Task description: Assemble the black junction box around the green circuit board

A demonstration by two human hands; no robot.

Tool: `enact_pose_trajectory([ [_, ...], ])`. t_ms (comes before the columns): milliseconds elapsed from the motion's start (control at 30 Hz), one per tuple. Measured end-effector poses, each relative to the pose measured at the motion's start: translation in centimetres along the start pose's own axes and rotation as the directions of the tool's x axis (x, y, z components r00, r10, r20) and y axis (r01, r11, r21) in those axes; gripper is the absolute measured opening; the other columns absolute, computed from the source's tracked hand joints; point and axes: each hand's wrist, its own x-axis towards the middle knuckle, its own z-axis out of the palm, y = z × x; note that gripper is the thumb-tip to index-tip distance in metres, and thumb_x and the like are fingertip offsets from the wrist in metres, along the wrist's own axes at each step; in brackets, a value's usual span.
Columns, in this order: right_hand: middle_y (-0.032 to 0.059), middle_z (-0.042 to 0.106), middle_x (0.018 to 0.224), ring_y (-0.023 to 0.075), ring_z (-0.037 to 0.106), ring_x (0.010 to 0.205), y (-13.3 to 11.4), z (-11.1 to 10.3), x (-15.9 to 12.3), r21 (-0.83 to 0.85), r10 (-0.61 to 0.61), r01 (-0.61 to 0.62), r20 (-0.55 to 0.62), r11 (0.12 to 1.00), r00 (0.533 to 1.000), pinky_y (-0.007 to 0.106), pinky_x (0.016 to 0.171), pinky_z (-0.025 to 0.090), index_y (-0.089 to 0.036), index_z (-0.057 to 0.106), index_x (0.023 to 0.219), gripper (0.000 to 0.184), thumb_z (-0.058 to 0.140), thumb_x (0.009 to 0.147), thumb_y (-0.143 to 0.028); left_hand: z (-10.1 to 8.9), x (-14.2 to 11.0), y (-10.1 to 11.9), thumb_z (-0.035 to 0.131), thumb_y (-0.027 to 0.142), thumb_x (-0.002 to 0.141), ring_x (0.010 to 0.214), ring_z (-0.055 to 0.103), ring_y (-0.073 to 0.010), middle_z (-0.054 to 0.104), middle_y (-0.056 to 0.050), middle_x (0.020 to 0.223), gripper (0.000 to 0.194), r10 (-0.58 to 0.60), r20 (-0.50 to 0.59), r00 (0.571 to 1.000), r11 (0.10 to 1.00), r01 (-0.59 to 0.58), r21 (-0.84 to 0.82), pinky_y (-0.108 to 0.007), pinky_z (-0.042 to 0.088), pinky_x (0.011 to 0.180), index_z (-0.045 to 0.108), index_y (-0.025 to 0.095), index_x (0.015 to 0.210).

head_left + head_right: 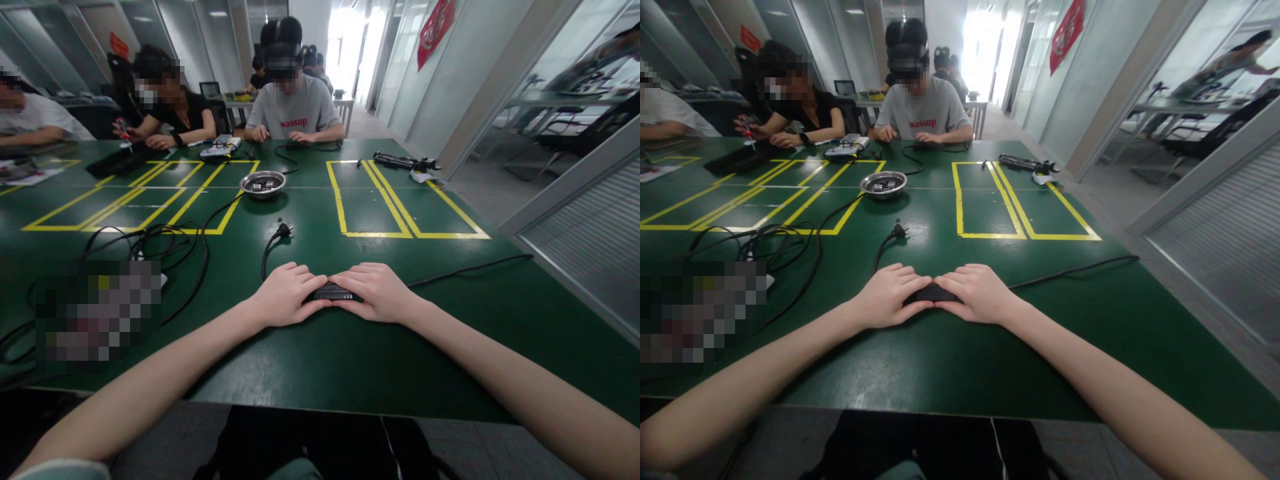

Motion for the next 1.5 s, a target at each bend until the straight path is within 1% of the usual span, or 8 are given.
enact_pose_trajectory([
  [300,0.0129,0.08,0.108,0.0243,0.078,0.09,0.4,-0.3,0.0,0.049,-0.001,0.002,-0.007,0.999,1.0,0.035,0.078,0.058,-0.014,0.071,0.118,0.035,0.056,0.105,-0.043,0.0,0.0,0.1,0.041,0.048,0.109,0.084,0.067,-0.0221,0.077,-0.011,0.097,0.048,0.039,-0.023,0.999,0.999,-0.039,0.021,-0.036,0.048,0.076,0.072,0.012,0.109],
  [533,0.0137,0.079,0.111,0.0227,0.076,0.092,0.8,-0.1,-0.5,-0.025,-0.071,0.069,-0.064,0.997,0.995,0.034,0.078,0.059,-0.015,0.071,0.124,0.036,0.05,0.107,-0.037,-0.5,0.1,0.5,0.049,0.05,0.105,0.093,0.069,-0.0238,0.077,-0.011,0.106,0.043,-0.137,0.015,0.99,0.972,0.137,-0.19,-0.036,0.051,0.082,0.069,0.015,0.118],
  [633,0.0148,0.078,0.118,0.0224,0.075,0.099,0.6,-0.1,-0.7,-0.158,-0.16,0.147,-0.074,0.977,0.984,0.033,0.079,0.058,-0.014,0.069,0.129,0.039,0.043,0.11,-0.035,-0.7,0.2,0.6,0.045,0.047,0.106,0.087,0.068,-0.0206,0.075,-0.007,0.098,0.039,-0.28,0.131,0.951,0.882,0.308,-0.358,-0.032,0.051,0.079,0.071,0.018,0.109],
  [767,0.0132,0.077,0.122,0.0207,0.073,0.104,0.6,0.0,-0.8,-0.231,-0.219,0.191,-0.102,0.954,0.97,0.031,0.08,0.057,-0.016,0.069,0.13,0.034,0.044,0.11,-0.027,-0.9,0.4,0.5,0.046,0.052,0.103,0.068,0.058,-0.0155,0.066,0.0,0.075,0.046,-0.343,0.324,0.881,0.714,0.469,-0.52,-0.027,0.043,0.064,0.07,0.016,0.088],
  [933,0.0121,0.076,0.123,0.0188,0.074,0.097,0.7,0.1,-0.6,-0.196,-0.137,0.12,-0.08,0.973,0.987,0.031,0.079,0.057,-0.02,0.07,0.128,0.035,0.041,0.109,-0.023,-0.7,0.4,0.4,0.065,0.05,0.093,0.073,0.059,-0.0156,0.07,-0.002,0.084,0.037,-0.407,0.29,0.866,0.501,0.477,-0.722,-0.026,0.046,0.067,0.071,0.014,0.101],
  [1067,0.0151,0.075,0.123,0.0222,0.075,0.097,0.3,0.1,-0.2,-0.069,-0.044,0.038,-0.089,0.997,0.995,0.032,0.078,0.058,-0.017,0.069,0.126,0.034,0.05,0.107,-0.037,-0.6,0.1,0.4,0.074,0.045,0.088,0.072,0.058,-0.0164,0.067,-0.001,0.081,0.03,-0.452,0.12,0.884,0.67,0.425,-0.609,-0.028,0.046,0.067,0.068,0.016,0.092],
  [1233,0.0103,0.078,0.094,0.0213,0.073,0.08,0.4,0.3,-0.2,0.149,0.156,-0.151,-0.022,0.977,0.987,0.031,0.071,0.055,-0.016,0.071,0.117,0.036,0.059,0.102,-0.046,-0.5,-0.2,0.4,0.071,0.044,0.092,0.078,0.062,-0.0197,0.069,-0.005,0.085,0.027,-0.288,-0.001,0.958,0.888,0.266,-0.375,-0.032,0.049,0.074,0.066,0.018,0.094],
  [1500,0.0095,0.076,0.089,0.0202,0.071,0.076,0.3,0.4,-0.2,0.11,0.148,-0.142,-0.054,0.984,0.987,0.029,0.066,0.05,-0.014,0.071,0.112,0.036,0.055,0.105,-0.045,-0.1,-0.3,0.0,0.068,0.044,0.096,0.084,0.066,-0.0219,0.074,-0.007,0.092,0.028,-0.267,-0.025,0.963,0.92,0.247,-0.303,-0.035,0.053,0.08,0.069,0.017,0.105],
])
